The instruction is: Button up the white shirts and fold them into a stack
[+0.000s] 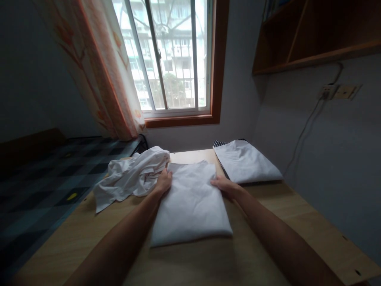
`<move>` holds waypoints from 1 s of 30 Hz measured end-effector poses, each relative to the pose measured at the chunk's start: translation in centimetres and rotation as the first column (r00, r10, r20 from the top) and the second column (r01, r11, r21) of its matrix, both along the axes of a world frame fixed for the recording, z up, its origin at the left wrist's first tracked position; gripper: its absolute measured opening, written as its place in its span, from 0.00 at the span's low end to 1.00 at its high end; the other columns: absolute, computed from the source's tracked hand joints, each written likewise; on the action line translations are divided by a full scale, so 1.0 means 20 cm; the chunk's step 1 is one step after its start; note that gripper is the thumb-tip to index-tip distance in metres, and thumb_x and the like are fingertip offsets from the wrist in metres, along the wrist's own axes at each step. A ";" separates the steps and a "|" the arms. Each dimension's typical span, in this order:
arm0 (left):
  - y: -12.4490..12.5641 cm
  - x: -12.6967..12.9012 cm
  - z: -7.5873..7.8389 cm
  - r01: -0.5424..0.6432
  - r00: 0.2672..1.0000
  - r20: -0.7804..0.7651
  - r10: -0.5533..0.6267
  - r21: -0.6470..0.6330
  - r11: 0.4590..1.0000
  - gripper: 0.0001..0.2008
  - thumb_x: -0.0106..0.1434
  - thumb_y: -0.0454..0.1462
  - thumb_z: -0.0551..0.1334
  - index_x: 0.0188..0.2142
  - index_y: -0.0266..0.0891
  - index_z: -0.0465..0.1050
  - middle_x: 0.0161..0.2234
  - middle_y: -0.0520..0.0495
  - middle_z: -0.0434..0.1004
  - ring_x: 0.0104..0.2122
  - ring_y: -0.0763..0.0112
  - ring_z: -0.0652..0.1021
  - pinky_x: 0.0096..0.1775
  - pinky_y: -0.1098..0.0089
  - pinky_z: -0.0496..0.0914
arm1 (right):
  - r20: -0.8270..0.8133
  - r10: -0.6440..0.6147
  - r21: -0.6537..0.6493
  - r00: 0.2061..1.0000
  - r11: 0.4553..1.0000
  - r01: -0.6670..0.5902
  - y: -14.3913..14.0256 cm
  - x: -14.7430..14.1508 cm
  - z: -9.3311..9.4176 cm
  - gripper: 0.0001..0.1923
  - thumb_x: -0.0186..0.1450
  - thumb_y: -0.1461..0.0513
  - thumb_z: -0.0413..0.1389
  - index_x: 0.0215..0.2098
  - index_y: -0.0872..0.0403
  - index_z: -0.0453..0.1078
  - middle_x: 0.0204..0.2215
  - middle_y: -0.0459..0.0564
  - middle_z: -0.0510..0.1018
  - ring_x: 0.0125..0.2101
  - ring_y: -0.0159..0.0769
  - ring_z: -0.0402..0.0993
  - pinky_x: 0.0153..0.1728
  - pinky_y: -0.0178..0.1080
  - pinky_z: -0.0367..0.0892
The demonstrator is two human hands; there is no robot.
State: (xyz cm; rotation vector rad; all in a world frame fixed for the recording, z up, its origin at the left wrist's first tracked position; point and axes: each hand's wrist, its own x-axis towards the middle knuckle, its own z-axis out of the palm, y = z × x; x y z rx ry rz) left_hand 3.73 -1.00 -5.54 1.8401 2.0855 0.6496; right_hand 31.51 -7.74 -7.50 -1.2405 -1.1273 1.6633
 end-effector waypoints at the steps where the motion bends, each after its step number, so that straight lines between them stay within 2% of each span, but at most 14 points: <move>1: -0.01 -0.01 0.00 0.042 0.999 0.009 -0.042 -0.003 0.999 0.13 0.69 0.38 0.50 0.47 0.34 0.66 0.45 0.35 0.77 0.44 0.62 0.77 0.43 0.69 0.67 | -0.005 0.020 -0.025 1.000 0.999 -0.020 -0.06 0.01 0.00 0.14 0.56 0.63 0.60 0.41 0.57 0.71 0.36 0.54 0.80 0.32 0.37 0.77 0.34 0.37 0.72; 3: -0.02 -0.02 0.00 0.118 0.992 0.033 -0.118 -0.012 0.993 0.11 0.68 0.38 0.51 0.45 0.35 0.68 0.45 0.38 0.77 0.44 0.65 0.77 0.44 0.72 0.67 | -0.002 0.042 -0.068 0.999 0.997 -0.042 -0.14 0.02 0.02 0.14 0.55 0.62 0.61 0.40 0.56 0.72 0.37 0.54 0.80 0.31 0.37 0.77 0.32 0.37 0.72; 5: -0.03 -0.02 0.00 0.169 0.985 0.045 -0.168 -0.017 0.985 0.11 0.68 0.37 0.52 0.44 0.35 0.69 0.45 0.40 0.77 0.44 0.66 0.76 0.45 0.72 0.66 | 0.048 0.010 -0.008 0.999 1.000 -0.010 -0.16 0.01 0.05 0.14 0.55 0.62 0.60 0.40 0.57 0.72 0.36 0.54 0.80 0.32 0.38 0.76 0.32 0.37 0.71; 7: -0.03 -0.01 0.01 0.177 0.984 0.040 -0.176 -0.013 0.984 0.11 0.68 0.37 0.52 0.44 0.34 0.69 0.45 0.38 0.76 0.45 0.64 0.76 0.46 0.70 0.66 | 0.166 -0.080 0.182 0.983 0.982 0.050 -0.10 0.00 0.08 0.12 0.55 0.61 0.59 0.37 0.58 0.73 0.35 0.53 0.80 0.34 0.40 0.75 0.34 0.38 0.70; 9: -0.05 0.00 0.00 0.138 0.990 0.025 -0.138 0.006 0.990 0.12 0.68 0.37 0.51 0.46 0.34 0.68 0.46 0.35 0.76 0.46 0.61 0.76 0.46 0.68 0.66 | 0.310 -0.173 0.381 0.935 0.923 0.044 -0.01 -0.03 0.08 0.09 0.55 0.61 0.58 0.33 0.58 0.73 0.32 0.52 0.79 0.34 0.40 0.74 0.36 0.38 0.69; 11: -0.07 0.00 0.00 0.073 0.997 0.019 -0.074 0.025 0.997 0.13 0.69 0.37 0.50 0.48 0.33 0.66 0.46 0.33 0.76 0.46 0.59 0.77 0.45 0.66 0.66 | 0.396 -0.241 0.504 0.886 0.864 0.010 0.08 -0.04 0.06 0.08 0.57 0.60 0.55 0.31 0.57 0.72 0.32 0.51 0.79 0.35 0.40 0.73 0.39 0.39 0.68; 13: -0.09 0.01 0.00 0.011 1.000 0.022 -0.012 0.036 0.999 0.14 0.70 0.38 0.48 0.49 0.33 0.63 0.44 0.32 0.77 0.44 0.57 0.78 0.43 0.66 0.66 | 0.385 -0.300 0.569 0.873 0.822 0.031 0.14 -0.05 0.02 0.11 0.60 0.59 0.52 0.36 0.56 0.73 0.36 0.50 0.79 0.38 0.40 0.73 0.44 0.40 0.67; 15: -0.11 0.02 -0.01 -0.036 0.999 0.019 0.035 0.046 0.998 0.15 0.71 0.38 0.45 0.51 0.33 0.61 0.43 0.31 0.77 0.43 0.55 0.78 0.40 0.64 0.67 | 0.358 -0.360 0.584 0.861 0.806 0.094 0.19 -0.05 -0.01 0.14 0.63 0.59 0.49 0.41 0.55 0.72 0.39 0.50 0.79 0.41 0.40 0.73 0.47 0.40 0.66; 17: -0.11 0.03 0.00 -0.061 0.998 -0.012 0.062 0.040 0.997 0.16 0.71 0.39 0.44 0.51 0.33 0.60 0.43 0.30 0.77 0.43 0.54 0.79 0.40 0.64 0.67 | 0.403 -0.416 0.555 0.815 0.819 0.143 0.23 -0.05 -0.02 0.14 0.64 0.60 0.48 0.43 0.54 0.71 0.39 0.50 0.79 0.43 0.39 0.73 0.48 0.40 0.65; 22: -0.07 0.03 0.05 -0.028 0.996 -0.087 0.024 -0.045 0.999 0.15 0.70 0.39 0.49 0.51 0.32 0.62 0.45 0.31 0.76 0.46 0.55 0.78 0.42 0.66 0.67 | 0.591 -0.477 0.464 0.651 0.860 0.210 0.24 -0.05 -0.02 0.06 0.60 0.63 0.55 0.35 0.54 0.72 0.34 0.53 0.78 0.41 0.43 0.74 0.47 0.42 0.65; 24: -0.09 0.03 0.10 -0.017 0.992 -0.126 0.013 -0.025 1.000 0.18 0.67 0.40 0.53 0.54 0.32 0.61 0.47 0.31 0.75 0.47 0.53 0.76 0.44 0.64 0.67 | 0.643 -0.490 0.438 0.589 0.866 0.242 0.21 -0.04 -0.02 0.08 0.59 0.63 0.56 0.37 0.55 0.72 0.34 0.55 0.78 0.42 0.46 0.74 0.46 0.43 0.64; 27: -0.20 0.09 0.20 0.106 0.941 -0.332 -0.067 0.102 0.989 0.24 0.64 0.42 0.57 0.58 0.36 0.59 0.54 0.31 0.68 0.51 0.47 0.72 0.47 0.58 0.66 | 0.686 -0.524 0.461 0.506 0.850 0.255 0.18 -0.05 0.03 0.20 0.58 0.65 0.57 0.50 0.57 0.68 0.43 0.60 0.75 0.46 0.48 0.72 0.49 0.45 0.63; 28: -0.25 0.13 0.22 0.176 0.905 -0.411 -0.109 0.127 0.976 0.24 0.64 0.43 0.57 0.58 0.36 0.61 0.56 0.31 0.66 0.52 0.46 0.71 0.47 0.57 0.66 | 0.688 -0.555 0.513 0.467 0.828 0.228 0.18 -0.07 0.06 0.25 0.59 0.65 0.57 0.55 0.57 0.64 0.48 0.62 0.72 0.49 0.50 0.70 0.50 0.46 0.62; 30: -0.32 0.22 0.25 0.289 0.838 -0.506 -0.202 0.098 0.952 0.22 0.64 0.42 0.55 0.55 0.34 0.66 0.57 0.28 0.65 0.53 0.44 0.69 0.49 0.55 0.65 | 0.661 -0.632 0.641 0.405 0.756 0.132 0.20 -0.16 0.15 0.31 0.60 0.64 0.55 0.62 0.57 0.57 0.56 0.65 0.65 0.55 0.53 0.64 0.54 0.48 0.58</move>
